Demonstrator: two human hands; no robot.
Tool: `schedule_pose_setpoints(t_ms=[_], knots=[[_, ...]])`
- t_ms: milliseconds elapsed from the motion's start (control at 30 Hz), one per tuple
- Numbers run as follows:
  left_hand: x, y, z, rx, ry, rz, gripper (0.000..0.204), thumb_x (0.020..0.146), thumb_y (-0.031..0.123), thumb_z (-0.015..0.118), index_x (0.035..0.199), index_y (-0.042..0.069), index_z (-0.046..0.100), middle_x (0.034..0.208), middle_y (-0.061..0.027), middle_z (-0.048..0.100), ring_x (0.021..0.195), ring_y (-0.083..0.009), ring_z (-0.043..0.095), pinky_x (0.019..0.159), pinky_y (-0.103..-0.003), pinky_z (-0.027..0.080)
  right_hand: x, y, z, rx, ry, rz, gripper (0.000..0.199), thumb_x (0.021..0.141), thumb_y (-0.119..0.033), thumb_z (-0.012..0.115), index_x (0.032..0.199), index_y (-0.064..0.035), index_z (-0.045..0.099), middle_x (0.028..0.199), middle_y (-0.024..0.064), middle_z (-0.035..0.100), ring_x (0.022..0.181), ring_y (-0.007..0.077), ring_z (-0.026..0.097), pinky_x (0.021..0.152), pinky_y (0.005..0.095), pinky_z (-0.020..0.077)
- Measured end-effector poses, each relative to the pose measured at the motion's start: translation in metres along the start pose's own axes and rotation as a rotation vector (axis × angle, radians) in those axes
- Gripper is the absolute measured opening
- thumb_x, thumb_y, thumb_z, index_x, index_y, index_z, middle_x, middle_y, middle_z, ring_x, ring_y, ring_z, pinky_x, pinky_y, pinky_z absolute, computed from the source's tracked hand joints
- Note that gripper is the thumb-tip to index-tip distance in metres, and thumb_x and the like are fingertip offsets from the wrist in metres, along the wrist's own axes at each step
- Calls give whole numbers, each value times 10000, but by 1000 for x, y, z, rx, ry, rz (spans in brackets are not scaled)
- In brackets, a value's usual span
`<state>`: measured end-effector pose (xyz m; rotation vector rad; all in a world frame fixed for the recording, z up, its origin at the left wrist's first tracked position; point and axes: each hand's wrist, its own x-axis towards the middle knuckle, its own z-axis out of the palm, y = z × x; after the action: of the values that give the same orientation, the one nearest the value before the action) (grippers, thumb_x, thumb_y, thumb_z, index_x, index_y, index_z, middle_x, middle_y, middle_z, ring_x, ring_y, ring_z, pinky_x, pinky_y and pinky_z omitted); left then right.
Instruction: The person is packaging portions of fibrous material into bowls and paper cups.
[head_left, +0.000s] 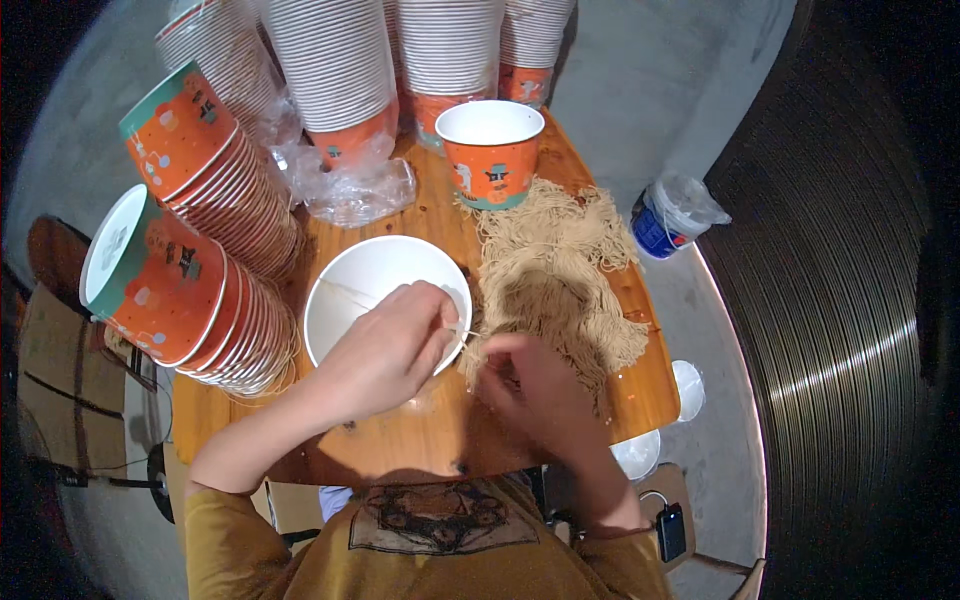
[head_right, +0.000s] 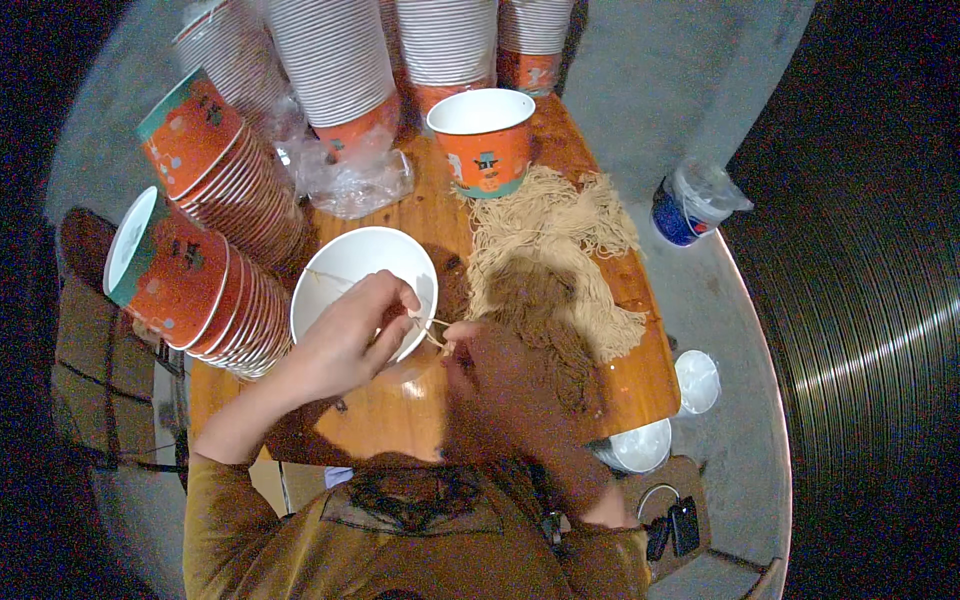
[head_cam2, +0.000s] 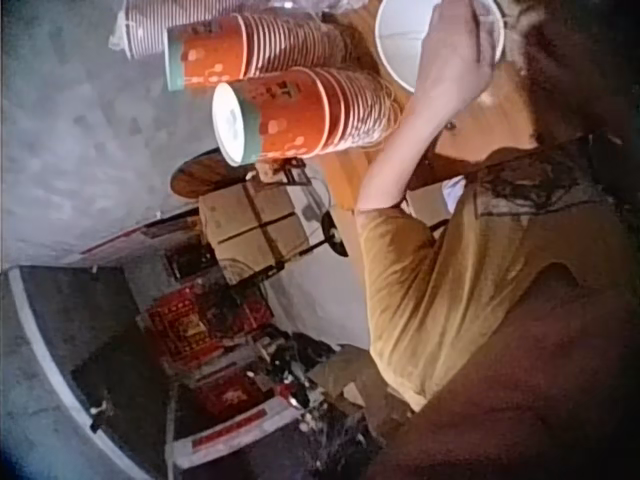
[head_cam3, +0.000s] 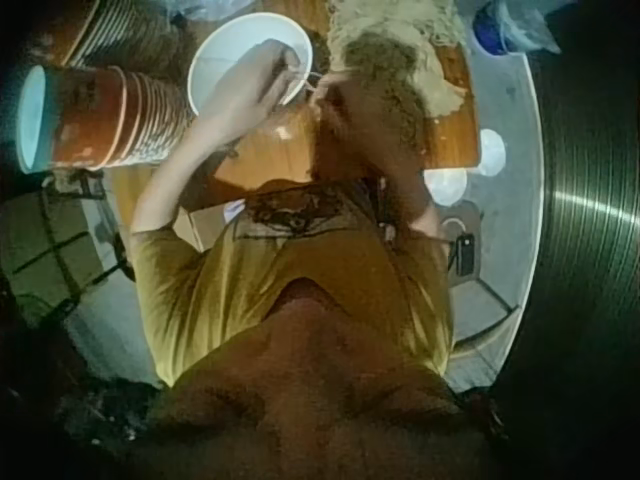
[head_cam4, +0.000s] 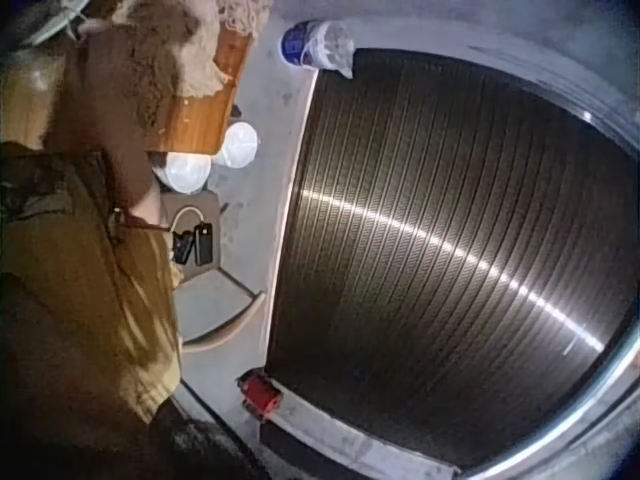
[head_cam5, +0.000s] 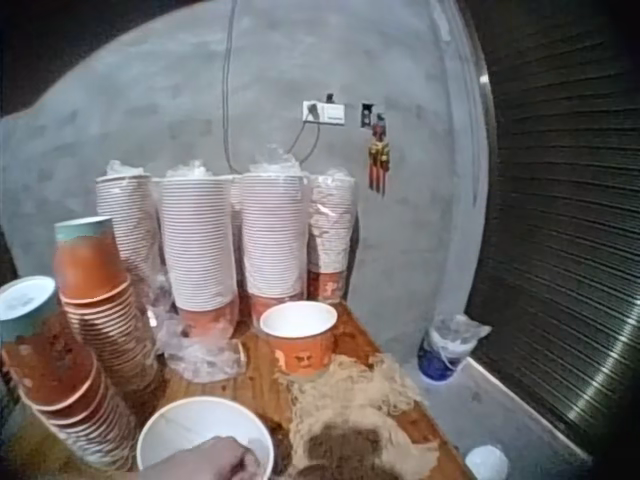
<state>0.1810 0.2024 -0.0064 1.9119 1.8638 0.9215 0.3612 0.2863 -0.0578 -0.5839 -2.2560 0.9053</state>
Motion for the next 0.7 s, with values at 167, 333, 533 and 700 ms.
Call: schedule_pose_setpoints(t_ms=[167,333,533,700], knots=[[-19,12,-12,4,-186,-135,194,869,163,591,961,19,498,867,-149,540,833,-341,545,721,-418,448,11,0,-28,-333,18,-218,133,816,-76,636,941,-77,591,876,113,581,764,296,597,678,366,498],[-45,7,-17,224,-71,62,160,827,100,617,968,45,563,881,-109,551,860,-302,551,760,-403,453,37,-3,-21,-322,93,-377,122,799,-60,642,919,-75,627,841,105,590,739,284,596,648,370,489],[-58,-12,-26,175,64,46,136,842,77,574,974,48,589,869,-108,557,905,-302,538,857,-391,393,56,-2,19,-355,73,-579,140,757,-41,672,889,-75,639,744,70,598,679,252,587,588,360,465],[-47,-9,1,-33,312,-137,142,879,189,579,905,50,568,781,-46,583,760,-201,589,974,-382,290,57,-10,39,-260,163,-488,69,774,-55,666,835,-79,646,729,61,607,625,237,572,559,354,462]])
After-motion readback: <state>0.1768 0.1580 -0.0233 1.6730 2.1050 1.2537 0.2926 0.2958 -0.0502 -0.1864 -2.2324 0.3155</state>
